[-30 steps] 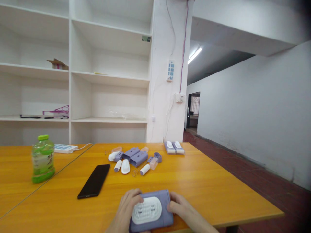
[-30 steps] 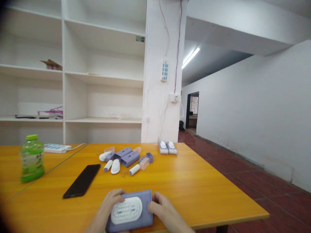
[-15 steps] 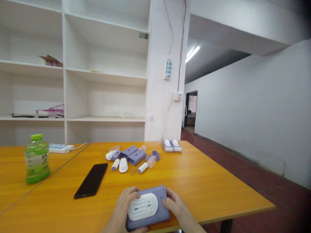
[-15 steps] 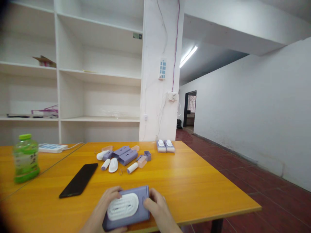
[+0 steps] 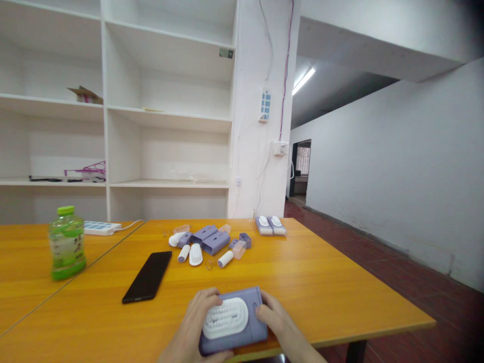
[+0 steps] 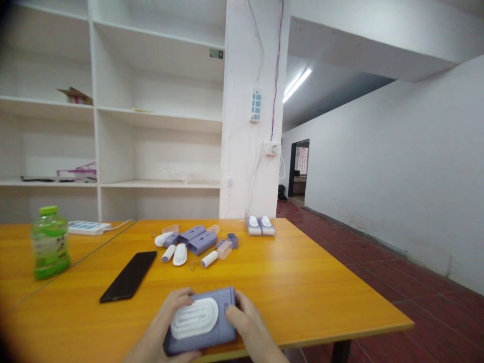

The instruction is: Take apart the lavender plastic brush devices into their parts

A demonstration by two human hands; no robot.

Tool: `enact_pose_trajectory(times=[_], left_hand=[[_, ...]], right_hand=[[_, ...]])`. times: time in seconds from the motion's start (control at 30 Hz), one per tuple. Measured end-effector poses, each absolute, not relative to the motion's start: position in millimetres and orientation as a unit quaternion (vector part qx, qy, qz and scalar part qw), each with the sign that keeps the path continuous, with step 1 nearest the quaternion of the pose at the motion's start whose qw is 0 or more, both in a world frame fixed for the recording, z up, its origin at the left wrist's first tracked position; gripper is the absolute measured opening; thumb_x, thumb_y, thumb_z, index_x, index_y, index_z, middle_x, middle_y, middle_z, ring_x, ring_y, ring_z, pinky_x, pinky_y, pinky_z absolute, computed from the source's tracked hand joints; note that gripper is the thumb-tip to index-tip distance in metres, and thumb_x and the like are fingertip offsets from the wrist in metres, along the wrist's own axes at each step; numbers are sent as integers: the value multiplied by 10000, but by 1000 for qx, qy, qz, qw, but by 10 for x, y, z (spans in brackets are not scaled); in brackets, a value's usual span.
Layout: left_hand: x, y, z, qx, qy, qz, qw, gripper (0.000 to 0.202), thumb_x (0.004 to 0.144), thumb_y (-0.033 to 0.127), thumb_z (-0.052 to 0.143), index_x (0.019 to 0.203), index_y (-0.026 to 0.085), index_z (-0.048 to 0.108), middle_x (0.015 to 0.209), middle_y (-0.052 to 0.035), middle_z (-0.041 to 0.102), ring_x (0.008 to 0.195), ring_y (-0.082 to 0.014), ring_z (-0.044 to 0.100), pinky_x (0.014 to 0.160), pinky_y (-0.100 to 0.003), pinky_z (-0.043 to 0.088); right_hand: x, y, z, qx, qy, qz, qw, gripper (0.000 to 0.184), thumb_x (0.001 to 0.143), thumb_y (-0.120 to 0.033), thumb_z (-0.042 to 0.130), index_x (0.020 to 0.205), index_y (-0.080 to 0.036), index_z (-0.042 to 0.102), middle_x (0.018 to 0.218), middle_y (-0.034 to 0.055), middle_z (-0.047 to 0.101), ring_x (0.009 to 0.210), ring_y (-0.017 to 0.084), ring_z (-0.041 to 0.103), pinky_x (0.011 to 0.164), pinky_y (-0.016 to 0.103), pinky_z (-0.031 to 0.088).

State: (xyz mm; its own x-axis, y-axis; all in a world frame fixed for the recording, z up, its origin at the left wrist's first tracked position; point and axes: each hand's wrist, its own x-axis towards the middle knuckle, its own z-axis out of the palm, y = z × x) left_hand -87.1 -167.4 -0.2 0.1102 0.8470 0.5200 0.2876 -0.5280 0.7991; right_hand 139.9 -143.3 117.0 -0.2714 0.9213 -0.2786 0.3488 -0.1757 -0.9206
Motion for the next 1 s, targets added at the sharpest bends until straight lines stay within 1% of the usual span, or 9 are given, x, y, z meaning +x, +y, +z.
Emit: enact_pose_trajectory(times=[0.17, 0.37, 0.43, 0.57, 0.63, 0.7, 0.83, 0.93, 1.0], left_hand=[[-863, -1687, 26, 688, 408, 531, 280, 855, 607, 119, 865, 1356, 307, 497, 1428, -117, 588, 1310, -337, 581, 1105, -475, 492], [-876, -1695, 91, 687, 399, 532, 293, 819, 626, 112, 839, 1353, 291, 507, 1422, -115, 589, 1315, -328, 574, 1105, -459, 491], [-878, -1706, 132, 687, 404, 527, 296, 830, 614, 115, 847, 1352, 292, 510, 1417, -109, 594, 1314, -332, 572, 1105, -461, 491], [-879, -1716, 198, 689, 423, 505, 302, 884, 588, 88, 850, 1362, 338, 505, 1400, -70, 606, 1303, -324, 572, 1115, -476, 478], [-884, -1703, 199, 695, 428, 489, 310, 918, 585, 82, 843, 1390, 348, 493, 1386, -66, 616, 1275, -324, 589, 1098, -478, 495], [-894, -1682, 178, 711, 423, 467, 312, 911, 600, 129, 853, 1411, 343, 497, 1383, -77, 623, 1270, -345, 591, 1087, -502, 504], [-930, -1644, 127, 729, 425, 449, 295, 886, 628, 198, 863, 1426, 338, 505, 1416, -91, 612, 1324, -380, 548, 1127, -570, 455], [-959, -1635, 116, 738, 413, 447, 293, 921, 632, 190, 862, 1449, 351, 468, 1429, -82, 602, 1321, -366, 556, 1115, -544, 478], [-966, -1640, 112, 739, 407, 447, 297, 917, 634, 195, 864, 1448, 346, 469, 1427, -86, 599, 1308, -363, 567, 1103, -528, 492]], right_hand=[[1342, -1431, 1246, -545, -578, 547, 263, 504, 831, -391, 565, 1238, -115, 677, 1222, 103, 736, 1190, 326, 617, 980, 396, 485], [1331, -1403, 1316, -542, -603, 532, 242, 465, 836, -364, 533, 1205, -129, 689, 1189, 84, 728, 1114, 287, 619, 1005, 381, 455], [1318, -1410, 1332, -550, -603, 527, 238, 466, 832, -364, 525, 1198, -129, 695, 1168, 81, 730, 1093, 280, 619, 987, 371, 460], [1301, -1426, 1280, -562, -600, 513, 246, 442, 846, -364, 529, 1179, -133, 706, 1119, 73, 735, 1037, 263, 625, 935, 346, 470], [1300, -1428, 1226, -571, -594, 507, 253, 443, 829, -396, 555, 1143, -128, 717, 1076, 75, 741, 1022, 269, 626, 919, 345, 472], [1295, -1424, 1184, -582, -582, 506, 258, 456, 806, -425, 572, 1109, -120, 723, 1032, 78, 743, 998, 277, 625, 895, 352, 479], [1252, -1414, 1194, -590, -559, 516, 271, 431, 764, -427, 584, 1026, -117, 729, 961, 74, 733, 909, 268, 620, 850, 361, 487], [1212, -1409, 1249, -592, -546, 528, 270, 385, 735, -436, 600, 929, -128, 728, 904, 66, 729, 875, 262, 618, 836, 357, 486], [1205, -1407, 1270, -602, -536, 530, 262, 372, 725, -448, 606, 895, -139, 726, 885, 59, 729, 883, 260, 620, 831, 347, 483]])
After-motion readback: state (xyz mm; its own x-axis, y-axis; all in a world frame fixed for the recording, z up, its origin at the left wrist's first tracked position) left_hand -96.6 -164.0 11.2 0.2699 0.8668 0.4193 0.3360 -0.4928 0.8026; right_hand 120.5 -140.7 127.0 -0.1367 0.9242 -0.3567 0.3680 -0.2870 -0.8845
